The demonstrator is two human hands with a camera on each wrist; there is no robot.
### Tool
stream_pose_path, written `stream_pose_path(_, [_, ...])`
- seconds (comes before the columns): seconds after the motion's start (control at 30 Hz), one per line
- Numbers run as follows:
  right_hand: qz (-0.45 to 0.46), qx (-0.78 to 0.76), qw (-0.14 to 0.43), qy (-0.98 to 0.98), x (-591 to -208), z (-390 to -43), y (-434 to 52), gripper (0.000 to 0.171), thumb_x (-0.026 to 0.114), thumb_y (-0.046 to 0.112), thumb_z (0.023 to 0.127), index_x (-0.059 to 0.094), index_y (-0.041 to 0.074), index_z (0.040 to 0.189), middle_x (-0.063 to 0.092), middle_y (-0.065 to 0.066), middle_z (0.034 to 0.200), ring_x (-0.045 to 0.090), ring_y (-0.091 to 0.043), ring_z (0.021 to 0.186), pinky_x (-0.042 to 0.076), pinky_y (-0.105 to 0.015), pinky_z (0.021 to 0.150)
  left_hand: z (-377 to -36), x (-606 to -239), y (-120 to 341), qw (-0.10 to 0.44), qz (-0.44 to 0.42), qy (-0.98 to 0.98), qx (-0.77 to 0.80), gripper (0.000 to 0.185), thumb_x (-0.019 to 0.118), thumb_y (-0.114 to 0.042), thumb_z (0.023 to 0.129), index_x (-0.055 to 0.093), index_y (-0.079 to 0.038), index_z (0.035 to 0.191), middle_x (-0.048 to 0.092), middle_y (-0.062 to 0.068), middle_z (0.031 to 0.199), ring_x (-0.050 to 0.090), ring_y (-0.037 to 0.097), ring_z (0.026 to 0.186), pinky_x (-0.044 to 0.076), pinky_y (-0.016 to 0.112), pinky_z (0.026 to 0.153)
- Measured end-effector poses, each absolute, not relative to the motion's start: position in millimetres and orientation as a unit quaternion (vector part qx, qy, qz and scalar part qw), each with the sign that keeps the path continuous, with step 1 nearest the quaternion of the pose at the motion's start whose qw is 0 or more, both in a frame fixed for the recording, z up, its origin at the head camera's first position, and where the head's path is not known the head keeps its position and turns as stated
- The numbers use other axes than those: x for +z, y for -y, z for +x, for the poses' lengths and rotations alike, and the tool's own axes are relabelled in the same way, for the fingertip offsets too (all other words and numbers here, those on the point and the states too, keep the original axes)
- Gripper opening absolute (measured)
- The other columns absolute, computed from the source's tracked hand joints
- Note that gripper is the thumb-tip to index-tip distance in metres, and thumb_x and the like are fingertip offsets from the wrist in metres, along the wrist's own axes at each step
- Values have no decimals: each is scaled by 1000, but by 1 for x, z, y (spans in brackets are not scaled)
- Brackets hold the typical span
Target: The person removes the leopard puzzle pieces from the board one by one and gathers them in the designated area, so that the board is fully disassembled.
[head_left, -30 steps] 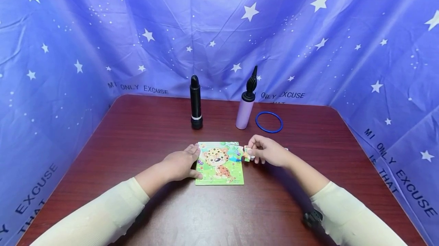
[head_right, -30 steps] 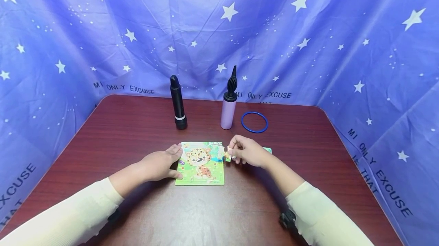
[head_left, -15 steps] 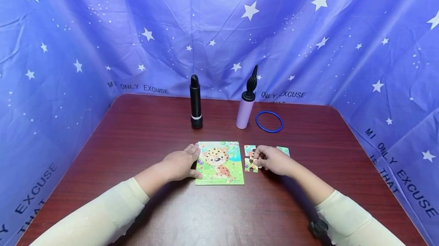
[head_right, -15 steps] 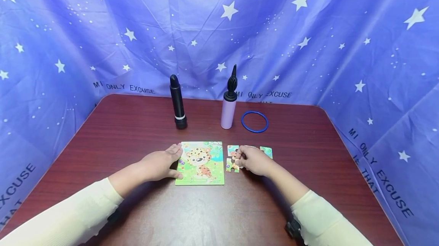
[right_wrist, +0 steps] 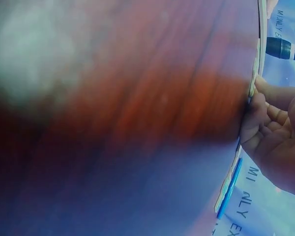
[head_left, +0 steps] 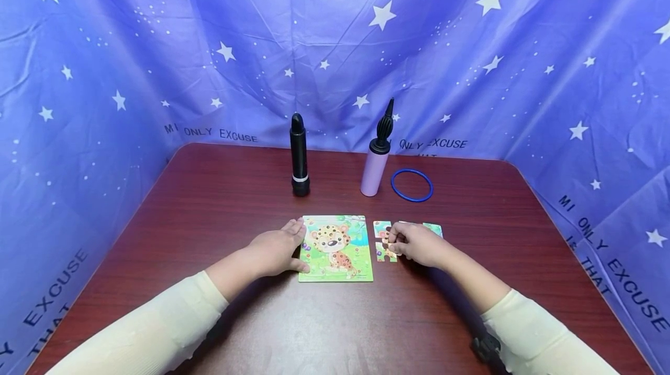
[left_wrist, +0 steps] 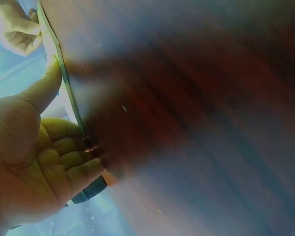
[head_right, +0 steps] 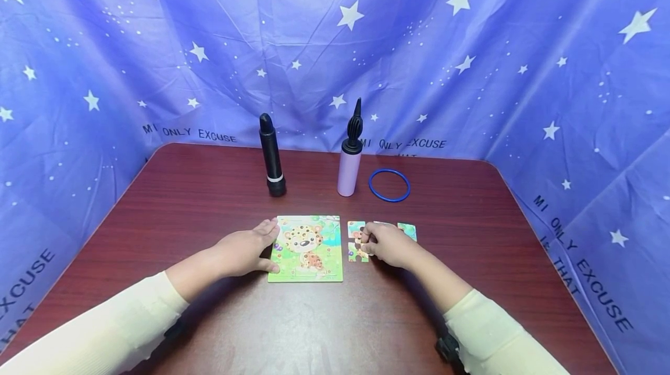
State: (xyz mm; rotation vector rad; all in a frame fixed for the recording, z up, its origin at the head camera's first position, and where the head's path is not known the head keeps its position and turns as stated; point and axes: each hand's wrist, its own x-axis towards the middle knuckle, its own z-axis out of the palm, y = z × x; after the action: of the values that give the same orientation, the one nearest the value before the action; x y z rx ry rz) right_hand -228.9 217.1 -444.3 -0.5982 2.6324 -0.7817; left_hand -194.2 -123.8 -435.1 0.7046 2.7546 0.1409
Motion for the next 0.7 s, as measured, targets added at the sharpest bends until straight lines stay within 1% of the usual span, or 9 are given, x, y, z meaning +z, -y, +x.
stream_pose_path(0.1, [-214,-281,165,-921,-442,-230,-218,7,64,15,95,58,13,92,60,2,74,54,-12,58,48,-27,52,-194,-435,123,147,244,-958,45,96,65,-59,84,34,4,150,25,18,160,26,31,148,32,43,117])
stream_pose_path(0.2, [-221,-283,142,-923,-436,-234,-213,7,64,20,95,59,15,94,61,3,75,53,-10,59,47,-27,54,-194,-435,123,149,243,-958,44,96,65,-59,84,34,3,150,24,18,160,26,31,148,33,43,117])
stream_pose_path(0.3, [-230,-291,120,-921,-425,-238,-200,11,65,25,95,62,17,100,60,4,76,55,-10,63,47,-28,58,-194,-435,124,149,241,-958,45,96,66,-59,84,34,3,150,25,18,160,26,31,148,33,44,116])
stream_pose_path(0.37, [-240,-302,124,-914,-418,-238,-188,18,66,27,94,62,15,107,59,4,80,55,-11,63,48,-28,59,-195,-435,124,150,240,-958,44,96,66,-59,84,34,3,150,25,18,160,26,31,148,33,44,116])
stream_pose_path(0.43, [-252,-309,142,-906,-413,-236,-174,26,67,26,94,61,12,116,59,4,83,56,-11,63,49,-30,59,-195,-435,124,152,240,-958,43,96,65,-60,84,34,3,150,24,18,160,26,31,148,33,43,116])
stream_pose_path(0.5, [-271,-299,157,-902,-413,-234,-160,33,67,27,94,59,12,122,58,4,87,56,-11,65,50,-29,62,-195,-435,123,155,240,-957,43,96,65,-60,85,33,3,150,24,18,161,25,31,148,33,43,116])
stream_pose_path(0.63, [-306,-258,165,-901,-421,-232,-139,41,70,31,91,59,12,126,58,3,92,54,-9,76,48,-29,72,-194,-434,123,158,242,-956,43,96,64,-59,85,33,3,150,23,18,161,25,31,149,32,43,117])
stream_pose_path(0.7, [-313,-242,169,-902,-425,-232,-132,45,72,34,89,58,12,127,57,3,91,53,-9,77,46,-29,72,-194,-433,123,158,242,-956,44,95,64,-59,85,33,3,150,23,19,161,25,31,149,31,43,117])
